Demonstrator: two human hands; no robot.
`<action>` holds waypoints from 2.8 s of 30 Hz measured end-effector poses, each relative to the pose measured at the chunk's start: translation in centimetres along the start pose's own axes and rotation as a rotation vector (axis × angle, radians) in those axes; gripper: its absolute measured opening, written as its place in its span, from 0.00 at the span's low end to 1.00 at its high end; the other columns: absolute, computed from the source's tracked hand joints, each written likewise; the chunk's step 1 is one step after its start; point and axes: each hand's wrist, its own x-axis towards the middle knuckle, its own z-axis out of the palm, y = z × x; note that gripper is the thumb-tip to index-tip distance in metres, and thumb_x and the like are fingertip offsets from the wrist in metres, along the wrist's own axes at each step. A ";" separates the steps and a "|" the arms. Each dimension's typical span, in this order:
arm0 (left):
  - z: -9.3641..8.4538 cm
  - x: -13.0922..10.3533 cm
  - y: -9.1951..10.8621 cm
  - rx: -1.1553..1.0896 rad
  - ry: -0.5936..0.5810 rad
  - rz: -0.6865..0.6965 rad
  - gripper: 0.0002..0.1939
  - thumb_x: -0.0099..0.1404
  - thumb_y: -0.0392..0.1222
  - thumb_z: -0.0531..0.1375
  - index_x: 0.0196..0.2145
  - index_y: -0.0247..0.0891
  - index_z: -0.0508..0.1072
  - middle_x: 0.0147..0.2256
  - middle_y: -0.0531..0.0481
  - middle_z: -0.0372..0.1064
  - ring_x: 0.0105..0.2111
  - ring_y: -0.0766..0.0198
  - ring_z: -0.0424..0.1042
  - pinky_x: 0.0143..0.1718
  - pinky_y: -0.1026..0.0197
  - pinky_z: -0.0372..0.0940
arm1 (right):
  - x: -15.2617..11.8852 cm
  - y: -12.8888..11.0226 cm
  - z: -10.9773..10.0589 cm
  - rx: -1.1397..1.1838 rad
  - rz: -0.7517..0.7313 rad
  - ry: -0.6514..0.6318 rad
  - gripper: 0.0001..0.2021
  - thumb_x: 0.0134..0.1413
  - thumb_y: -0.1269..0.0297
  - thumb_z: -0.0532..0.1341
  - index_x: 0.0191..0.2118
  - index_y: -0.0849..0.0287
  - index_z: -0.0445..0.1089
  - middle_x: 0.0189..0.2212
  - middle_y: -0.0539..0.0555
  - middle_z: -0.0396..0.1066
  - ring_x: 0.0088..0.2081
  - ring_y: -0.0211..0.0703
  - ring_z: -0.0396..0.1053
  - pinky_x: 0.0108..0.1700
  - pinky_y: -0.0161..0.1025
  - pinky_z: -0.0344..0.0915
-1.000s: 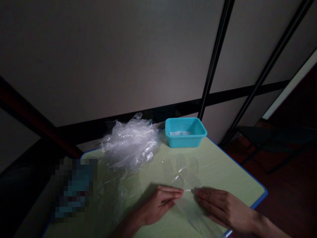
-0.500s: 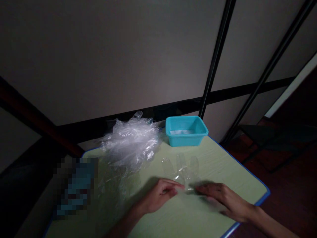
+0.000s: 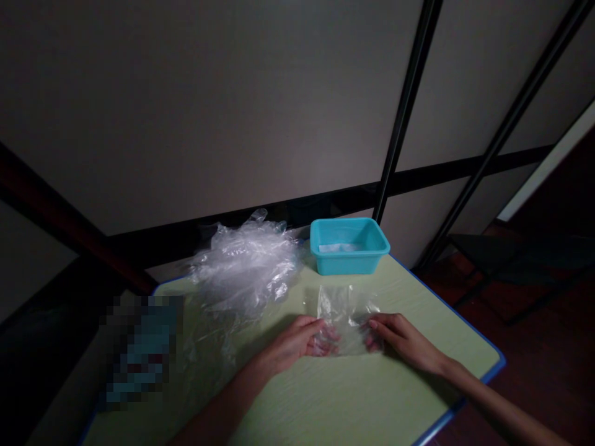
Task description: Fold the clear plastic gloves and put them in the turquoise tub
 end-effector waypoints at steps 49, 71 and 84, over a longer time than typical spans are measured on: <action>1.6 -6.2 -2.9 1.801 0.088 0.439 0.40 0.59 0.49 0.56 0.61 0.33 0.40 0.61 0.43 0.32 0.60 0.54 0.34 0.57 0.51 0.42 | -4.3 1.8 0.4 -1.053 -0.348 -0.160 0.37 0.56 0.47 0.46 0.62 0.64 0.27 0.61 0.61 0.34 0.60 0.54 0.34 0.57 0.61 0.36; 0.8 1.4 -1.6 1.777 0.319 0.619 0.37 0.64 0.59 0.42 0.58 0.25 0.48 0.60 0.36 0.41 0.59 0.53 0.38 0.57 0.53 0.44 | 3.3 3.1 3.9 -1.128 -0.354 0.169 0.27 0.60 0.58 0.45 0.60 0.71 0.45 0.59 0.64 0.43 0.60 0.49 0.40 0.58 0.48 0.49; 0.4 1.2 -2.6 1.797 0.401 0.604 0.37 0.63 0.60 0.43 0.60 0.31 0.43 0.61 0.41 0.34 0.60 0.51 0.34 0.57 0.49 0.43 | 3.1 3.4 4.3 -1.220 -0.398 0.233 0.31 0.57 0.58 0.49 0.61 0.68 0.41 0.60 0.63 0.40 0.60 0.55 0.39 0.55 0.49 0.54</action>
